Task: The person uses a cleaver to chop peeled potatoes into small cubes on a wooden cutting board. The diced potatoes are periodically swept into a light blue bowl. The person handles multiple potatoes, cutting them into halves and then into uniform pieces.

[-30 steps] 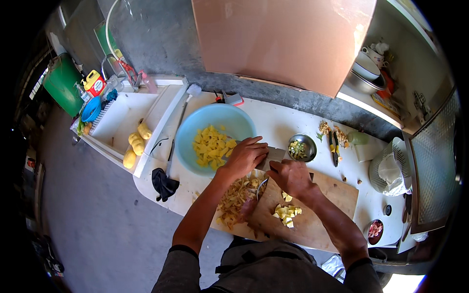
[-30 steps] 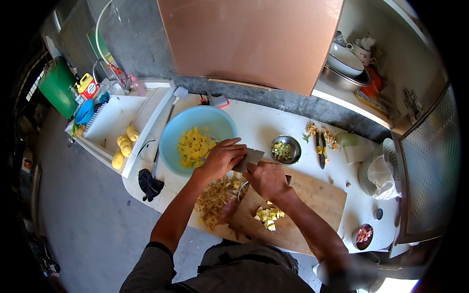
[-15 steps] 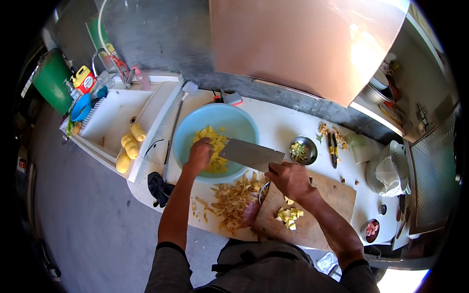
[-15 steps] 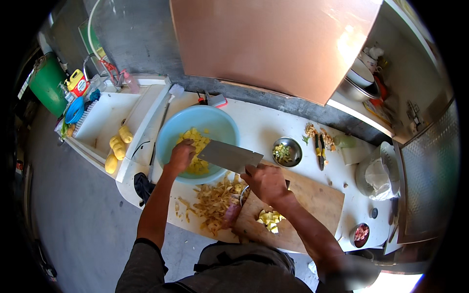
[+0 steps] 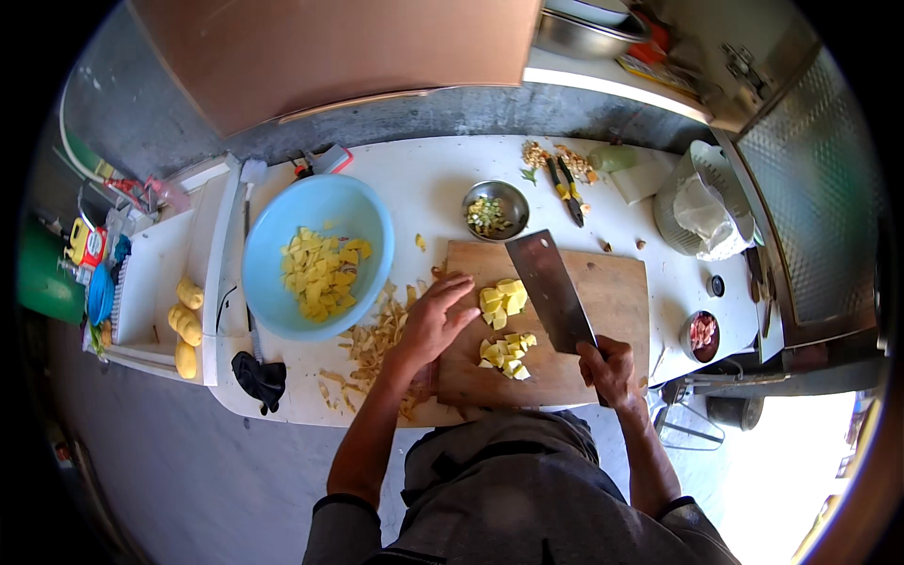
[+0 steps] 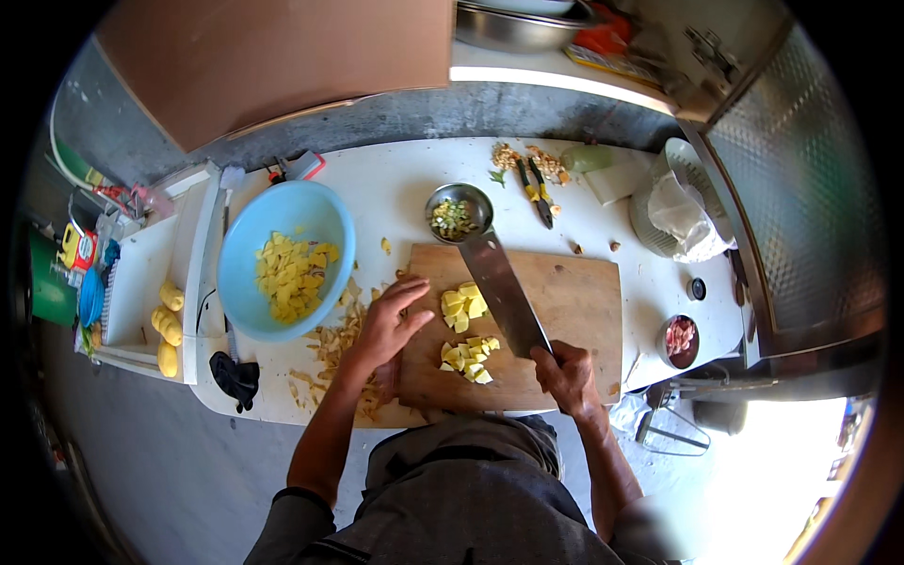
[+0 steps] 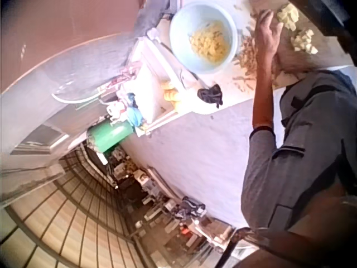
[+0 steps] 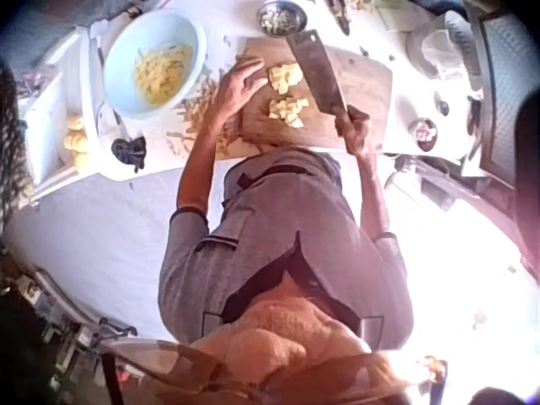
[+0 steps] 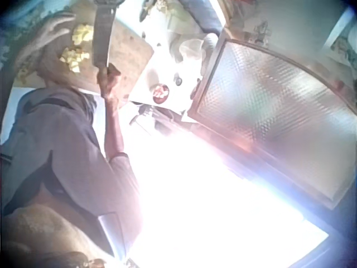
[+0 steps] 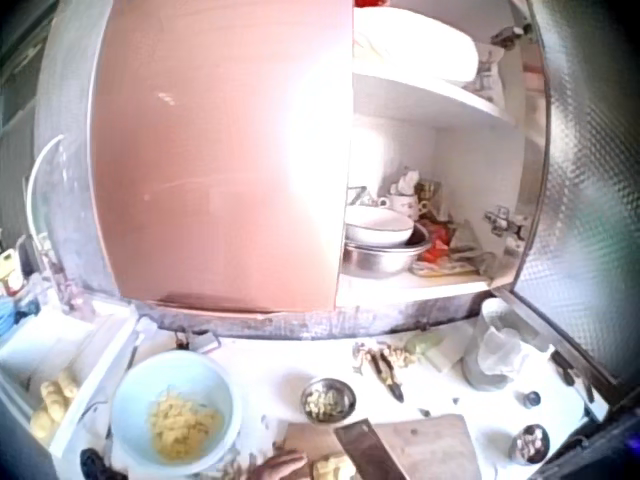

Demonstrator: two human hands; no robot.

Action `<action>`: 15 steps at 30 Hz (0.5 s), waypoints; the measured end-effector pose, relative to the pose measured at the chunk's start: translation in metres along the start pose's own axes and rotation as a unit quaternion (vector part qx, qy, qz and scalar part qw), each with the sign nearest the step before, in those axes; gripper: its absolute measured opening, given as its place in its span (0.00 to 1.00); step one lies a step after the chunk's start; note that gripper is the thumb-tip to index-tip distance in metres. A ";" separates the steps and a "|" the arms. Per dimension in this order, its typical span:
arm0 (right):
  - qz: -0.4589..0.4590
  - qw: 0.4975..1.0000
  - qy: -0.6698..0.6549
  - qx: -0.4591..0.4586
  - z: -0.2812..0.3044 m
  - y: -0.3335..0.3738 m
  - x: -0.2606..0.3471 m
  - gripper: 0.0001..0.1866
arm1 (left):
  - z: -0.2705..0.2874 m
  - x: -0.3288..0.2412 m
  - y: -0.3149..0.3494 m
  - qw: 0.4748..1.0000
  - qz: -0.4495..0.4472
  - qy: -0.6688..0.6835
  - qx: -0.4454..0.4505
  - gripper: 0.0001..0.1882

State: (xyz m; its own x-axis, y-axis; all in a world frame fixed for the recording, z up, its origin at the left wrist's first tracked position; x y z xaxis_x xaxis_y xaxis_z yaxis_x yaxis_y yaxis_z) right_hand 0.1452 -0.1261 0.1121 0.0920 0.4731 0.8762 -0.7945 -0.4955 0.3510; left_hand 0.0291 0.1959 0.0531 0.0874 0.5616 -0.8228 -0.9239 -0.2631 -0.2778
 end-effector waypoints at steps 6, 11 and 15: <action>-0.088 0.994 -0.058 -0.039 0.029 0.034 -0.074 0.20 | -0.090 0.043 -0.036 0.985 -0.037 -0.141 0.093 0.37; -0.132 0.985 -0.106 -0.045 0.034 0.035 -0.119 0.20 | -0.104 0.040 -0.054 0.981 -0.063 -0.118 0.140 0.40; -0.104 0.984 -0.142 -0.016 0.031 0.031 -0.127 0.19 | -0.107 0.033 -0.036 0.979 -0.065 -0.070 0.180 0.34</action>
State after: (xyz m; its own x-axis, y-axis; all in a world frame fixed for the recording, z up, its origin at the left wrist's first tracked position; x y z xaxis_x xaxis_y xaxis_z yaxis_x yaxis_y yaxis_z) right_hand 0.1271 -0.2241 0.0216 0.4149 0.3366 0.8453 -0.7589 -0.3844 0.5256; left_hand 0.1049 0.1402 -0.0166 0.1842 0.6805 -0.7092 -0.9820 0.0976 -0.1615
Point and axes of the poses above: each hand's wrist, its own y-axis away from the middle knuckle, its own z-axis out of the back of the hand, x = y × z, the point moved 3 cm from there along -y, towards the middle knuckle, and after that the axes turned 2 degrees about -z, right-handed, at the moved point
